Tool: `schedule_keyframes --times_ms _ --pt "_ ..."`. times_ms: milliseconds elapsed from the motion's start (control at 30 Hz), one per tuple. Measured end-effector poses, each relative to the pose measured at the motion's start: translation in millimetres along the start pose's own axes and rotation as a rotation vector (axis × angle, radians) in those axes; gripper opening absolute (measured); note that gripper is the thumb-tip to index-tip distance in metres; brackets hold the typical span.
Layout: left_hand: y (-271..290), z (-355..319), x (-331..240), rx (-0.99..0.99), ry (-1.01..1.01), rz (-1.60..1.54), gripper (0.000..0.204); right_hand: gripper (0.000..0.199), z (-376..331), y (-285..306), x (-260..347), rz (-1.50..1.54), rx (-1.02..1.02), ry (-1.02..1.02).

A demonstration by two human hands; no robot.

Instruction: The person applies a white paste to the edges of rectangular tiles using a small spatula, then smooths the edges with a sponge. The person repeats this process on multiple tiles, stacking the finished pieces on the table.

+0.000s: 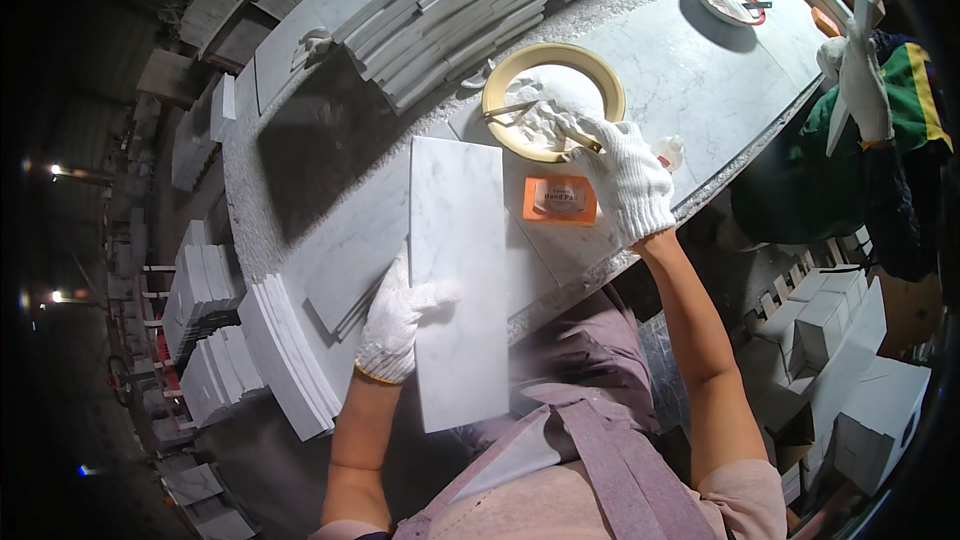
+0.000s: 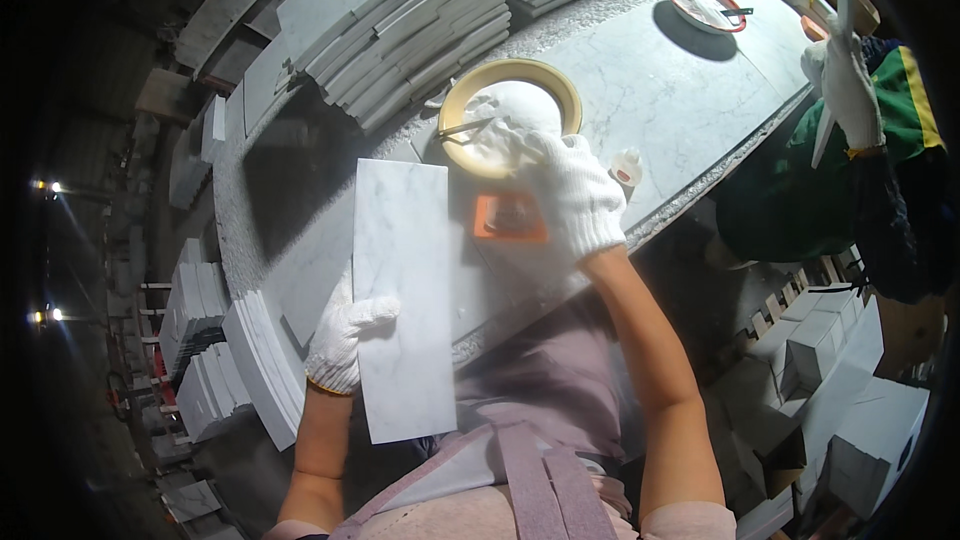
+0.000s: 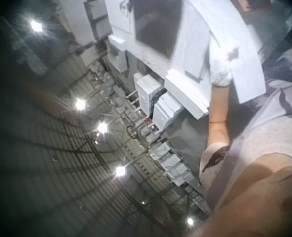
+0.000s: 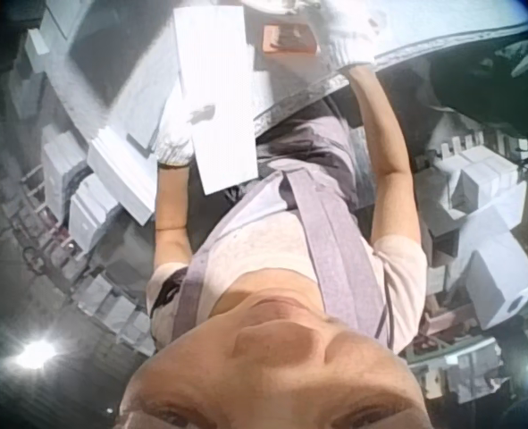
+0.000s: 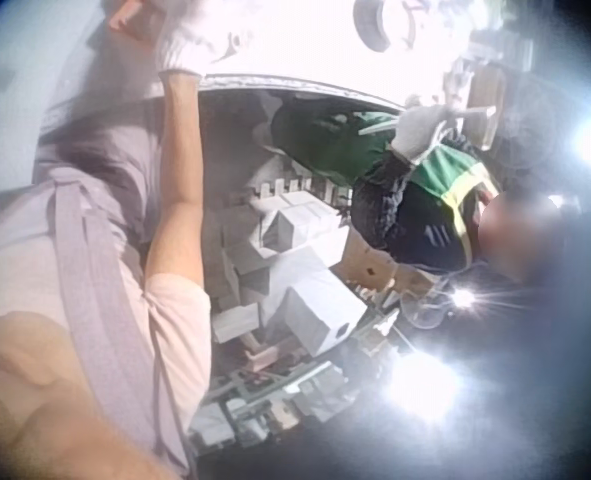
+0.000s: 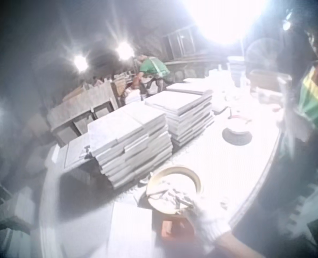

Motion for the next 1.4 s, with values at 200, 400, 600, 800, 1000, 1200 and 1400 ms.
schedule_keyframes --times_ms 200,400,600,800,1000,1200,1400 --pt "0.4 -12.9 -53.5 -0.011 -0.261 0.964 0.088 0.026 3.0 -2.2 0.6 0.018 -0.076 0.106" --pt "-22.7 -14.4 -68.3 0.087 -0.939 2.005 0.076 0.021 6.8 -5.6 -9.7 -0.004 -0.095 0.049" --pt "-25.6 0.5 -71.4 -0.013 -1.259 2.349 0.059 0.020 7.3 -2.9 -14.1 0.031 -0.099 -0.036" --pt "-26.9 15.4 -82.0 0.060 -1.206 2.520 0.058 0.024 5.5 -2.5 -19.6 0.114 -0.141 -0.090" --pt "-37.2 16.2 -98.7 -0.015 -1.371 2.450 0.050 0.027 -1.4 -3.1 -23.3 0.243 -0.174 -0.117" --pt "-32.5 18.1 -99.8 -0.003 -1.399 2.484 0.053 0.027 -5.8 2.1 -23.3 0.310 -0.213 -0.130" --pt "-25.6 13.9 -101.2 0.012 -1.541 2.323 0.043 0.026 -4.2 -3.1 -23.1 0.266 -0.200 -0.112"
Point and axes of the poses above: each hand's wrist, its own z-axis towards the middle knuckle, its own y-axis out of the back of the hand, x = y × z, the point moved 7 cm from there along z, towards the middle knuckle, and after that the axes turned 9 degrees about z, right-handed, at the moved point
